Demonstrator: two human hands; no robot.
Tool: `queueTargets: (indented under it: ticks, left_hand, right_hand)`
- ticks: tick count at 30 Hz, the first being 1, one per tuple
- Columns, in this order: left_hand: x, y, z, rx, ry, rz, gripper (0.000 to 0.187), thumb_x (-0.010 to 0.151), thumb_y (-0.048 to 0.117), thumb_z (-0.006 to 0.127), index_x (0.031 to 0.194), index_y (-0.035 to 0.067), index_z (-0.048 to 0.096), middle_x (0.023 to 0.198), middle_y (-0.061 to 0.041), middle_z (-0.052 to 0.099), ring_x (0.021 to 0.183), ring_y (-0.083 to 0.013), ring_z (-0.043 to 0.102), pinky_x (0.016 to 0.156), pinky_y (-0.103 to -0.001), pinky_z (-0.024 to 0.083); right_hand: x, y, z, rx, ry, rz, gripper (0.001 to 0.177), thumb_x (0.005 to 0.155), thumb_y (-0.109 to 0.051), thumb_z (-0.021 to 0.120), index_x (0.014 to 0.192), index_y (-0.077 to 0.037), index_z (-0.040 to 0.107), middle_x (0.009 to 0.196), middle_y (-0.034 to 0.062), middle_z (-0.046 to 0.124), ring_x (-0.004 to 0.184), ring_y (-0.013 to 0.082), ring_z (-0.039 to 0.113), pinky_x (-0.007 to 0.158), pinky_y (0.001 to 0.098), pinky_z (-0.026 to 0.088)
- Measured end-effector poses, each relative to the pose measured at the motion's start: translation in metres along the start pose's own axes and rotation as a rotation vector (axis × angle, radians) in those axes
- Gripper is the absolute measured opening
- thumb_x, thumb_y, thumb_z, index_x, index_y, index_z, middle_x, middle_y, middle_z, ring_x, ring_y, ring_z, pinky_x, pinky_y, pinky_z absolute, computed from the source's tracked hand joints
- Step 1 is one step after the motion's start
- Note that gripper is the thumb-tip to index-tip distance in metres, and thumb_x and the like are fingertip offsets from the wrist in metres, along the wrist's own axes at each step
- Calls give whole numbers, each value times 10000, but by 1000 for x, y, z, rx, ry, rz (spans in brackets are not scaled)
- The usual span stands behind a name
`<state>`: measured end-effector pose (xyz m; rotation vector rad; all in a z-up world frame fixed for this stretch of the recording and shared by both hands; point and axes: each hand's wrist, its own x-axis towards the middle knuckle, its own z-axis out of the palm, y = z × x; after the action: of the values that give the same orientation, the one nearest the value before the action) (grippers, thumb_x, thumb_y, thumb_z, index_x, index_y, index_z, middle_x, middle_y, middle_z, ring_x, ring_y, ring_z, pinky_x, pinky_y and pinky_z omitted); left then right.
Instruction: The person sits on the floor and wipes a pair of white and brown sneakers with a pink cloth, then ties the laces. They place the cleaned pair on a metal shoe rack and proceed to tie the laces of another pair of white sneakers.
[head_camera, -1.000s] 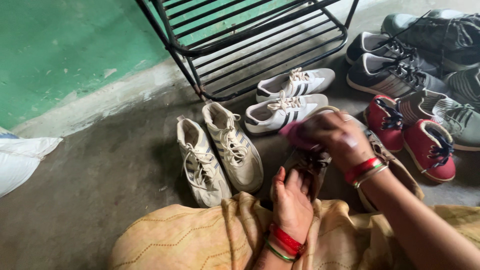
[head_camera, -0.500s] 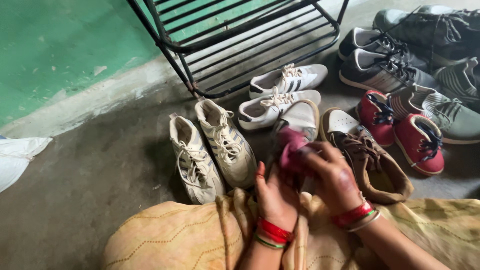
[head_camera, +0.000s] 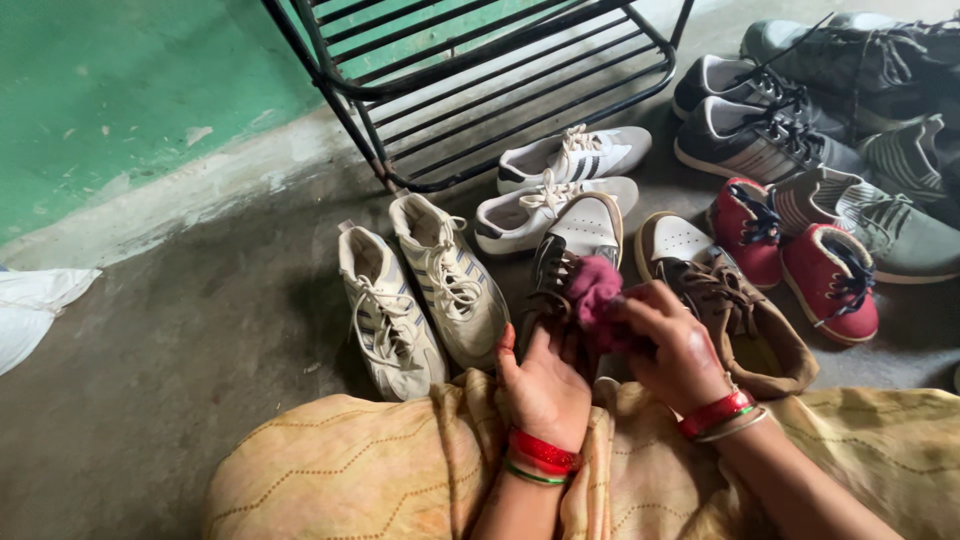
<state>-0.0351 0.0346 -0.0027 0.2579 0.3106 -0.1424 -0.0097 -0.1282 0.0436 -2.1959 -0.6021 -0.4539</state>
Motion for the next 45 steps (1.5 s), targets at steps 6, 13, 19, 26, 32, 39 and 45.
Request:
queueTargets:
  ticks: [6, 13, 19, 26, 32, 39, 45]
  left_hand:
    - [-4, 0, -4, 17, -63, 23, 842, 866, 638, 546, 1436, 19, 526, 1445, -75, 535, 1313, -236, 453, 1167, -364, 269]
    - [-8, 4, 1, -14, -101, 8, 786, 836, 603, 569, 1391, 47, 554, 1368, -82, 570, 1244, -240, 493, 1140, -377, 318]
    - [-5, 1, 3, -1, -40, 17, 747, 845, 560, 543, 1372, 30, 563, 1361, -52, 578, 1234, -212, 503, 1118, -333, 318]
    - [-5, -3, -4, 20, -168, 12, 725, 920, 563, 544, 1400, 19, 546, 1377, -60, 558, 1211, -213, 460, 1110, -316, 293]
    - [-6, 1, 4, -2, -150, 76, 746, 888, 559, 555, 1394, 11, 549, 1439, -59, 556, 1318, -214, 465, 1177, -317, 297]
    - [3, -4, -22, -47, -129, 17, 634, 899, 567, 556, 1300, 79, 609, 1226, -10, 601, 1029, -180, 498, 926, -294, 350]
    - [3, -8, -30, -36, -20, 27, 561, 851, 555, 555, 1162, 99, 658, 1100, 11, 621, 915, -164, 485, 861, -276, 365]
  right_hand:
    - [12, 7, -4, -240, -25, 103, 480, 622, 25, 714, 1093, -66, 694, 1077, 134, 657, 1008, 377, 659, 842, 428, 547]
    - [-11, -14, -10, 176, -198, 134, 470, 596, 8, 682, 1057, -76, 665, 1065, 106, 652, 961, 313, 705, 791, 378, 588]
    - [4, 7, 0, -191, 3, 170, 453, 672, 57, 690, 1111, -56, 691, 1105, 158, 649, 1030, 382, 648, 846, 416, 544]
    - [-8, 39, 9, -32, 40, 419, 577, 639, -4, 724, 1209, -64, 661, 1078, 149, 671, 955, 325, 689, 816, 393, 555]
    - [-36, 18, 5, 77, -130, 561, 557, 707, -38, 746, 1256, -91, 671, 1065, 107, 750, 953, 221, 753, 828, 321, 557]
    - [-7, 37, 14, -5, 122, 500, 542, 713, 14, 708, 1248, -78, 703, 1106, 113, 719, 980, 241, 726, 853, 330, 563]
    - [-25, 37, 18, -12, 96, 367, 554, 658, -2, 739, 1208, -63, 706, 1037, 142, 713, 947, 290, 710, 849, 375, 560]
